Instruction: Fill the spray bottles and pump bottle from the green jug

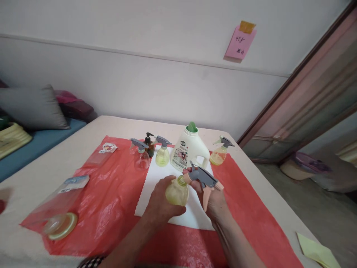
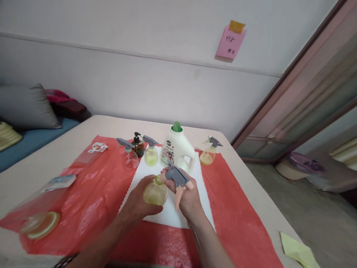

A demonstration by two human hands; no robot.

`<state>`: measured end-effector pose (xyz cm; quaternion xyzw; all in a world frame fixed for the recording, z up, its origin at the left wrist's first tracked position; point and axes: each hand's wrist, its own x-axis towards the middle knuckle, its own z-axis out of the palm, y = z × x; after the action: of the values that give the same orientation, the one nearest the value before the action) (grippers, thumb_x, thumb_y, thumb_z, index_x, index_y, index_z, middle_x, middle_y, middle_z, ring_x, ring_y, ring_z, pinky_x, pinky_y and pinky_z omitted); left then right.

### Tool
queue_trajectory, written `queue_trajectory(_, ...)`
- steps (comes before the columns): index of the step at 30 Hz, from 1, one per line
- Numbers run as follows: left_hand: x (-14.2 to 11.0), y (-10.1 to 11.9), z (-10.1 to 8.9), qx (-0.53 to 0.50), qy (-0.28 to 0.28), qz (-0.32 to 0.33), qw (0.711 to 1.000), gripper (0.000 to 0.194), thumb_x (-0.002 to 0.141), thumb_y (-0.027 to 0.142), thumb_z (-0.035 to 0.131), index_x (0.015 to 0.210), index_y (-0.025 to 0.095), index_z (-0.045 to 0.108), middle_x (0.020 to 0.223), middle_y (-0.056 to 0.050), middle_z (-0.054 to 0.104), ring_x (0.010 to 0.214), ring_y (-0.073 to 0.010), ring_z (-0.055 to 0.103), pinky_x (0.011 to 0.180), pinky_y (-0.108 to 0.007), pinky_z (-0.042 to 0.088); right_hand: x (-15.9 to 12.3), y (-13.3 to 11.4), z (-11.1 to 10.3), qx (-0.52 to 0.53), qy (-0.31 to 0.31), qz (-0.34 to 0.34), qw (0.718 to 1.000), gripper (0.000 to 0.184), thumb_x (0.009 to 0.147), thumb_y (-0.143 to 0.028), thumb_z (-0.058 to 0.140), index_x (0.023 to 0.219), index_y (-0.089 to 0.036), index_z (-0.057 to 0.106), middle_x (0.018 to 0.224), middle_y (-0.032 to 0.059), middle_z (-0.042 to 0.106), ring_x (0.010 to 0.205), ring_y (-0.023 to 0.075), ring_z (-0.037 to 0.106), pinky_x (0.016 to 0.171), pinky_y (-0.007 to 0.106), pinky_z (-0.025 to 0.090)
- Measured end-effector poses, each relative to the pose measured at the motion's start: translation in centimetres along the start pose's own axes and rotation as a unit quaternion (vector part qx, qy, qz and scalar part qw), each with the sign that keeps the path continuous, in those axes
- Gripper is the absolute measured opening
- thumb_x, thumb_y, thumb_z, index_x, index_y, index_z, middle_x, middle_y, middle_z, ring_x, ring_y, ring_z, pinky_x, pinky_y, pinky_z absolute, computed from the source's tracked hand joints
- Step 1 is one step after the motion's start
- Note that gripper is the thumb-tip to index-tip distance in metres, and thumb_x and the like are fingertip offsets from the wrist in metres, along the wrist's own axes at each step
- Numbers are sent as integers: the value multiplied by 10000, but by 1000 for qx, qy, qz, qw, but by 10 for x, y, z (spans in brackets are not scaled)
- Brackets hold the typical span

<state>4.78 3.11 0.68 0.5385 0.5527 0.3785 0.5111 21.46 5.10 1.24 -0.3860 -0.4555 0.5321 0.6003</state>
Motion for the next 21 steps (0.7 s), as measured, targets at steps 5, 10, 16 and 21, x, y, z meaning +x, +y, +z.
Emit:
queue_trajectory(5, -1, 1, 3, 57, -1, 31, 998, 819, 533, 152, 783, 1305, 250, 529, 1273, -58, 563, 1165, -294, 555, 984, -405, 456, -6, -11, -5, -25, 40, -45, 998, 374, 716, -310, 844, 1072, -241, 753, 1094, 96, 755, 1036, 293, 699, 967, 488, 544)
queue_trajectory(10, 0, -4, 0, 93, 18, 59, 994, 774, 520, 106, 750, 1254, 256, 556, 1227, -56, 541, 1211, -300, 513, 1050, -423, 416, -8, -26, -11, -70, 89, -88, 990, 312, 694, -306, 858, 990, -258, 771, 1003, 61, 763, 970, 283, 703, 905, 468, 573)
queue_trajectory(16, 0, -9, 2, 94, 1, 85, 992, 741, 535, 118, 760, 1235, 248, 553, 1215, -55, 541, 1152, -277, 529, 992, -401, 446, -2, -13, -3, -108, -23, -9, 994, 328, 675, -290, 872, 980, -231, 768, 987, 59, 768, 1017, 292, 688, 909, 450, 564)
queue_trajectory(21, -3, -3, 4, 71, -12, 63, 995, 767, 520, 152, 791, 1247, 236, 561, 1234, -59, 576, 1138, -296, 553, 978, -403, 451, 2, -1, -4, 2, -14, 11, 1000, 335, 676, -369, 877, 964, -254, 751, 988, 56, 765, 1040, 284, 689, 988, 487, 522)
